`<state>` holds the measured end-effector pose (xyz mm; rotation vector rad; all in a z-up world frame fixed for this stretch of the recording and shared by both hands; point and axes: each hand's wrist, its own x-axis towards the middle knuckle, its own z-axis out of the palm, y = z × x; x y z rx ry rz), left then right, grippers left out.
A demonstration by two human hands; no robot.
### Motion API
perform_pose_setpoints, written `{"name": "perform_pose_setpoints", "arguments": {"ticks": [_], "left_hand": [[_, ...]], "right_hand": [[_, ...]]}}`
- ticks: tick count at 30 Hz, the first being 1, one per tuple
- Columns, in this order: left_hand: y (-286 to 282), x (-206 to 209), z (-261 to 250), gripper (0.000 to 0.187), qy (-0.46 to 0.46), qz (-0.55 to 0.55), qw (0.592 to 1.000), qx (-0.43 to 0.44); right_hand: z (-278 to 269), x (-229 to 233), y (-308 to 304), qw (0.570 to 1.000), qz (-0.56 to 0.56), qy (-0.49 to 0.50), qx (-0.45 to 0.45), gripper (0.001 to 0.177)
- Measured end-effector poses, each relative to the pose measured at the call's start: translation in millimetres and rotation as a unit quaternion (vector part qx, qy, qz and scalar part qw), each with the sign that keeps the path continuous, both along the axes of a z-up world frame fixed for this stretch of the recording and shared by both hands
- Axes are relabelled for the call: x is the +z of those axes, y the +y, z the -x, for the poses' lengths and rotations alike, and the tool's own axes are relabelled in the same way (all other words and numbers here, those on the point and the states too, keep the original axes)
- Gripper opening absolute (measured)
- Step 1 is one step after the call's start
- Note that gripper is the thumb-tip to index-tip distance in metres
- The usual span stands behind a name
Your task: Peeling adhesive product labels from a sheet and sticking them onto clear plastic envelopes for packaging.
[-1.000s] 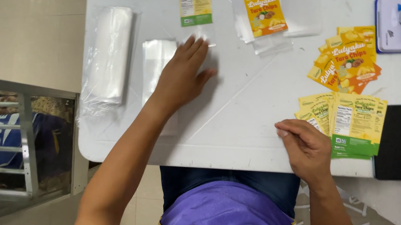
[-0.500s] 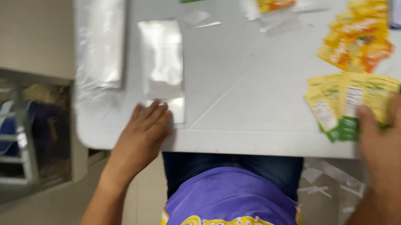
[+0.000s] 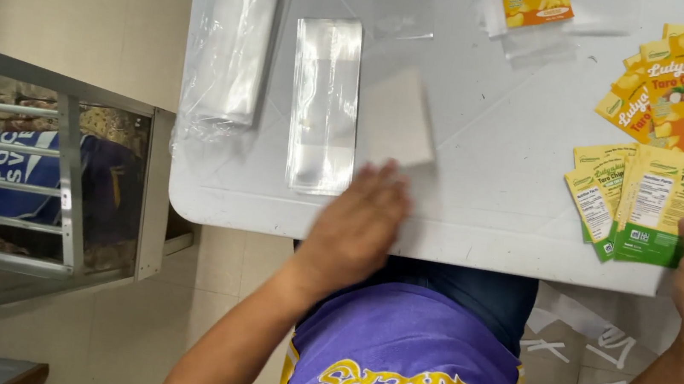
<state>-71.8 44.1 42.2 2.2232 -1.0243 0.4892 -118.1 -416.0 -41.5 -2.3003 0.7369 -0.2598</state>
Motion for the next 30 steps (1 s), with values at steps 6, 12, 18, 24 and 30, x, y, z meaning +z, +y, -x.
{"name": "perform_pose_setpoints", "arguments": {"ticks": [6, 12, 18, 24, 30], "left_hand": [[-52.9, -69.4, 16.9, 0.033, 0.055, -0.075, 0.992, -0.082], [-62.7, -61.7, 23.1, 0.032, 0.023, -0.043, 0.998, -0.030], [-57.9, -57.1, 26.1, 0.030, 0.028, -0.040, 0.999, -0.010], [-59.6, -31.1, 20.6, 0.041, 0.092, 0.072, 0.993, 0.023], [-74.8, 35.3, -14.4, 0.012, 0.438, 0.356, 0.822, 0.072]], "right_hand": [[14.3, 17.8, 0.0, 0.997, 0.046, -0.065, 0.027, 0.014], [6.9, 79.6, 53.0, 0.989, -0.030, -0.120, 0.080, 0.033], [-4.7, 72.3, 83.4, 0.967, -0.138, -0.202, 0.077, 0.021], [-16.0, 76.0, 126.2, 0.965, -0.206, -0.139, 0.086, 0.018], [-19.4, 86.0, 175.9, 0.930, -0.305, -0.093, 0.184, 0.015]]}}
